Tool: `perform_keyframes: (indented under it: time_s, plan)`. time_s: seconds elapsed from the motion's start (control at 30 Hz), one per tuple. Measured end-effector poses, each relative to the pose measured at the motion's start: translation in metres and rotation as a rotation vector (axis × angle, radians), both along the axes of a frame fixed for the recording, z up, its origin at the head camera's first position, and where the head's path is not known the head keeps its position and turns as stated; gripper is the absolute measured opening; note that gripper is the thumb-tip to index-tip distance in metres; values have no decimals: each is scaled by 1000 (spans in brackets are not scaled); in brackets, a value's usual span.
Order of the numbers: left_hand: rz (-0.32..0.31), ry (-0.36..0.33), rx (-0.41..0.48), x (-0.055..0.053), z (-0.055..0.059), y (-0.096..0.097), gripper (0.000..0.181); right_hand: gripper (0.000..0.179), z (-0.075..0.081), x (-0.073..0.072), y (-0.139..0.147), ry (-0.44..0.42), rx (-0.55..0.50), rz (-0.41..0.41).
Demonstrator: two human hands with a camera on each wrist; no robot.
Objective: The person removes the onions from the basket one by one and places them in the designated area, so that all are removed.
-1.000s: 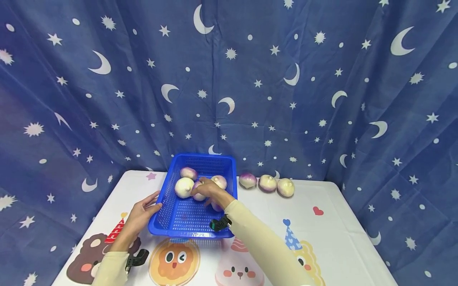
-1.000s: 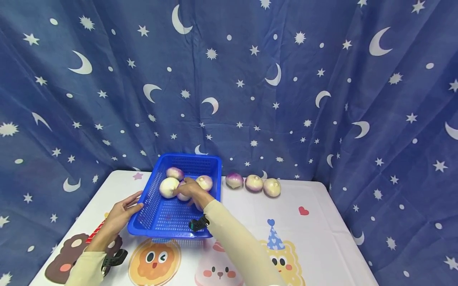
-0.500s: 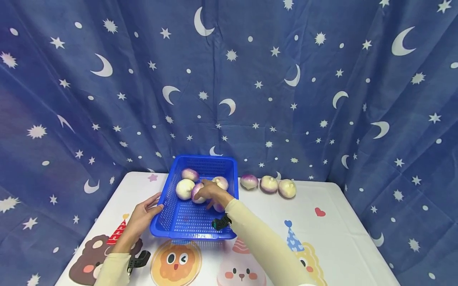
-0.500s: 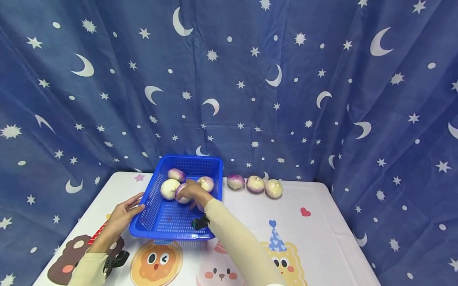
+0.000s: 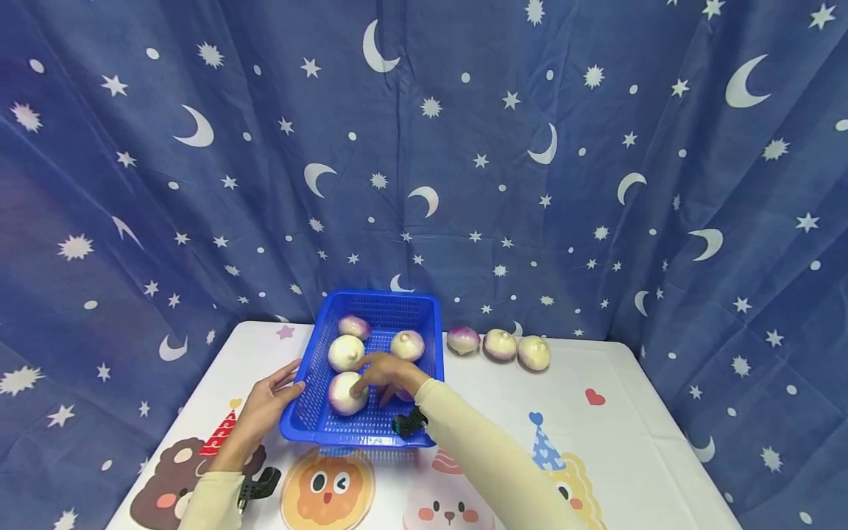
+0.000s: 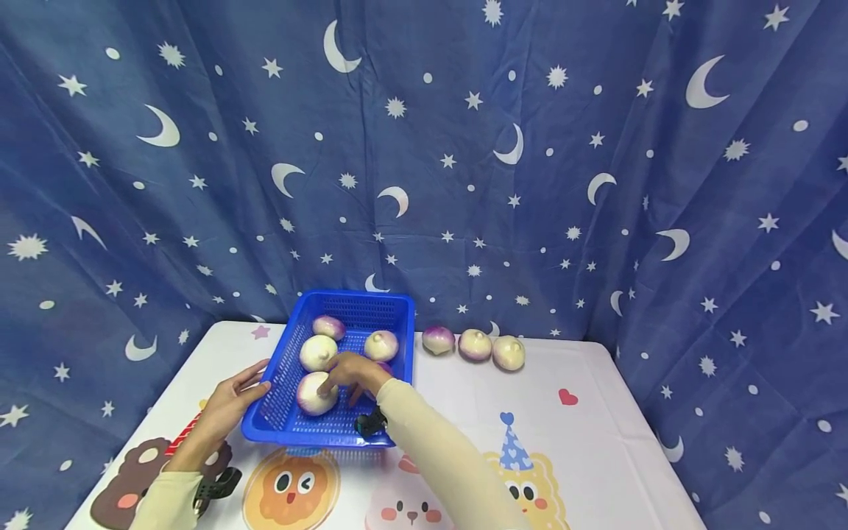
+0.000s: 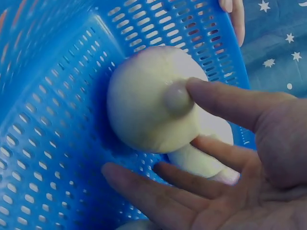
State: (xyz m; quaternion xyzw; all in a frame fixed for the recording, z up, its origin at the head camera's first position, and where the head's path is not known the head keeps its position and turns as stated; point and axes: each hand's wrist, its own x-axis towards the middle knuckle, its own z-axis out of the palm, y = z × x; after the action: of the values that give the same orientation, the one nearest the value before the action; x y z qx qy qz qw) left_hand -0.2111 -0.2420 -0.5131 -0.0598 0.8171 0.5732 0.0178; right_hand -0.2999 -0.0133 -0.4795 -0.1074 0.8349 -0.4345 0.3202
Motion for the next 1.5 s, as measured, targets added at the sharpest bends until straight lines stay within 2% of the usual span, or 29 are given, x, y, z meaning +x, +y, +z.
perform_keyframes:
  time_s: [0.17, 0.23, 0.63, 0.8, 1.07, 1.37, 1.5]
  plan:
    - [4, -2, -4, 1, 1, 0, 60, 56, -6, -1, 1, -19, -1, 78]
    - [6, -3, -7, 1, 1, 1, 60, 55, -8, -2, 2, -16, -7, 86]
    - [4, -7, -19, -1, 1, -1, 60, 52, 0, -9, 12, -39, -194, 17]
    - [1, -12, -23, -2, 0, -2, 61, 55, 6, -7, 18, -49, -239, 28]
    - [1, -12, -24, -1, -2, 0, 61, 55, 17, 0, 35, -21, -335, 1]
    - [1, -16, -14, -4, -5, -1, 62, 51, 30, 7, 55, 50, -337, -22]
    - [2, -19, -11, -4, -5, -1, 61, 54, 36, 11, 66, 81, -376, -20]
